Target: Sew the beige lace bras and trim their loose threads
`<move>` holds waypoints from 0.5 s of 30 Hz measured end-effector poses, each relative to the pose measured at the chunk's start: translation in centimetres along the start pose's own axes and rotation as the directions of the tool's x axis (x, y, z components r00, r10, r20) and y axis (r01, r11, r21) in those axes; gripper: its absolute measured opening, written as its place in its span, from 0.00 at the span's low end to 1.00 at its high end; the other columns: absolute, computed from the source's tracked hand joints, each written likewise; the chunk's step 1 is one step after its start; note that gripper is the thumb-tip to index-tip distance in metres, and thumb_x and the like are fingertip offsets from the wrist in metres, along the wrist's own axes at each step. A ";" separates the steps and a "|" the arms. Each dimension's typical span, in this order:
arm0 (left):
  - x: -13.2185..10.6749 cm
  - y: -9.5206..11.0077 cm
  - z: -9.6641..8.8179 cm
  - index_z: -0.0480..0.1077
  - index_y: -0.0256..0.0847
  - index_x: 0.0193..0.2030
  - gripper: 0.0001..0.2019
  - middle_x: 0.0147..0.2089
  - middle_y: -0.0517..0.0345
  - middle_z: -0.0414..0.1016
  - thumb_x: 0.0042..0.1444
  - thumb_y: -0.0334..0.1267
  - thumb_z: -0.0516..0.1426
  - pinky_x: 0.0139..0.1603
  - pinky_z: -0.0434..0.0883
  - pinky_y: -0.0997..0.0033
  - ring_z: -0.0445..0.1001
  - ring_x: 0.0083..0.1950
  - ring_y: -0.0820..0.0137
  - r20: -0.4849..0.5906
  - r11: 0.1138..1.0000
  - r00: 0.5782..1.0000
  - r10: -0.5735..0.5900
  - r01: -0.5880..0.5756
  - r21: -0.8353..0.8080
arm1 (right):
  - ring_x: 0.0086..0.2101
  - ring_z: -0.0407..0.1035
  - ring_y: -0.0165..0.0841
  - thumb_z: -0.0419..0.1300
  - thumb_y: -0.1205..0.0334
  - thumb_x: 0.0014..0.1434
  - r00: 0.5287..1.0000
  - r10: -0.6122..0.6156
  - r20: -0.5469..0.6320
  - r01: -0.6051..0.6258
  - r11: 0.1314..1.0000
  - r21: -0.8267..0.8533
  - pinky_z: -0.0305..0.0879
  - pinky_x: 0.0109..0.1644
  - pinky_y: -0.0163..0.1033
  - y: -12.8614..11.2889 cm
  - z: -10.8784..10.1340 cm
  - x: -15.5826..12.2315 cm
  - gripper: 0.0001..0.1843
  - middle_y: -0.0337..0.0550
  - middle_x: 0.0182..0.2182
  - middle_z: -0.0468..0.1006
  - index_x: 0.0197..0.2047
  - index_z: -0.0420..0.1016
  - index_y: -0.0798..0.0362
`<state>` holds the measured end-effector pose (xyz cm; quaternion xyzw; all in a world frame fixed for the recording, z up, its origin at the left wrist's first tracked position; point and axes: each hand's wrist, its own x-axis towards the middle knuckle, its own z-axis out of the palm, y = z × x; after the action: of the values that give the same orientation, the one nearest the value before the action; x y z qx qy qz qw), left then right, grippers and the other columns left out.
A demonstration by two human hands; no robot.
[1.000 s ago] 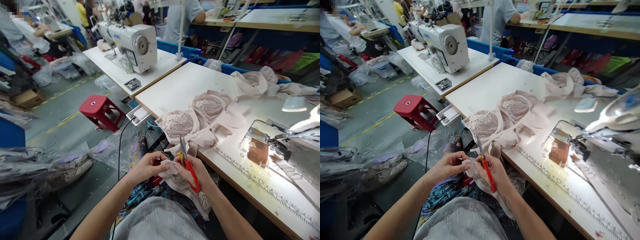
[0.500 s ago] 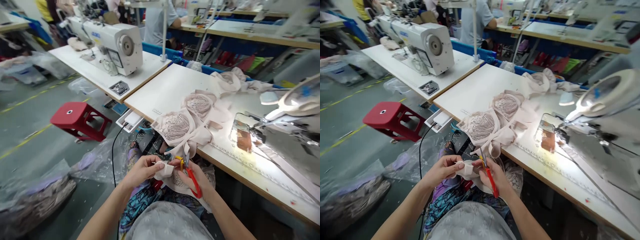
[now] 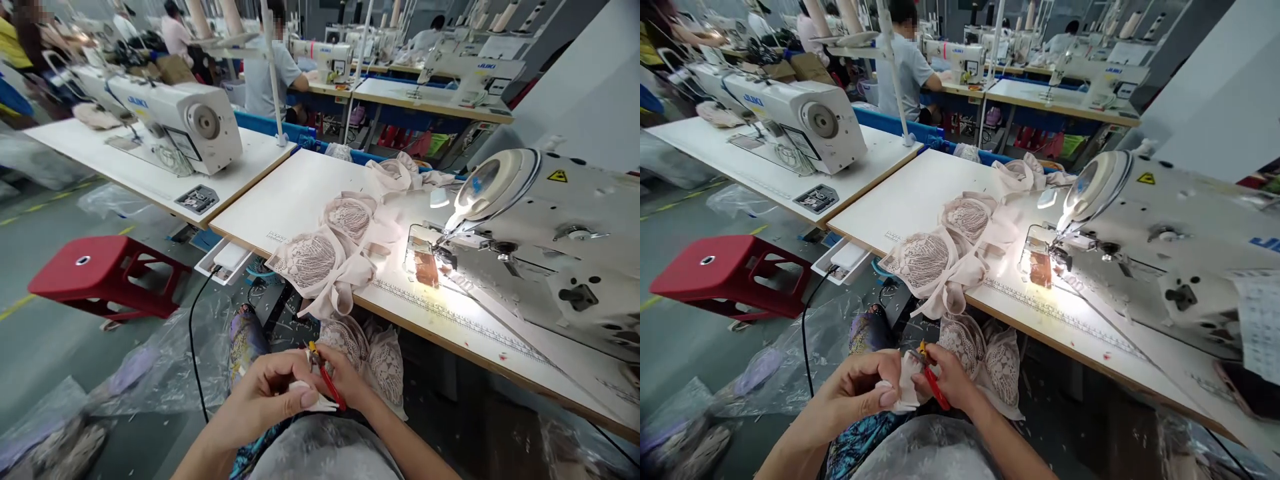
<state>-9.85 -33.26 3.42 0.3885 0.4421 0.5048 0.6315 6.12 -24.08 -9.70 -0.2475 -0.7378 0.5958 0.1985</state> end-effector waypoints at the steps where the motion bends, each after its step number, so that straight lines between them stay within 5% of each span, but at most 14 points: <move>1: -0.3 -0.1 0.5 0.71 0.36 0.26 0.18 0.28 0.60 0.64 0.56 0.49 0.64 0.31 0.56 0.75 0.60 0.29 0.74 -0.007 1.000 1.000 0.013 -0.013 -0.010 | 0.31 0.65 0.31 0.65 0.57 0.53 1.000 0.003 0.024 -0.003 1.000 0.000 0.65 0.36 0.35 0.4 -0.1 -0.3 0.10 0.37 0.30 0.74 0.36 0.73 0.53; 8: -1.4 -0.1 3.3 0.69 0.37 0.24 0.20 0.24 0.61 0.61 0.55 0.51 0.65 0.29 0.55 0.76 0.57 0.26 0.77 0.063 0.996 0.994 0.094 -0.093 -0.015 | 0.29 0.61 0.29 0.62 0.64 0.50 0.994 0.035 0.099 -0.041 0.997 0.063 0.61 0.34 0.33 2.9 0.4 -1.9 0.05 0.34 0.26 0.70 0.30 0.68 0.52; 15: -1.9 0.5 3.3 0.70 0.39 0.23 0.18 0.21 0.62 0.57 0.55 0.50 0.64 0.26 0.54 0.74 0.52 0.23 0.76 -0.015 0.959 0.959 0.284 -0.284 -0.002 | 0.31 0.66 0.31 0.61 0.60 0.52 0.977 0.025 0.211 -0.060 0.985 0.162 0.65 0.37 0.35 3.5 -0.4 -4.3 0.07 0.36 0.29 0.73 0.34 0.71 0.53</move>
<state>-7.08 -35.17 5.25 0.4431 0.3854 0.5938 0.5500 10.26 -25.80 -13.01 -0.1821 -0.6962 0.6826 0.1276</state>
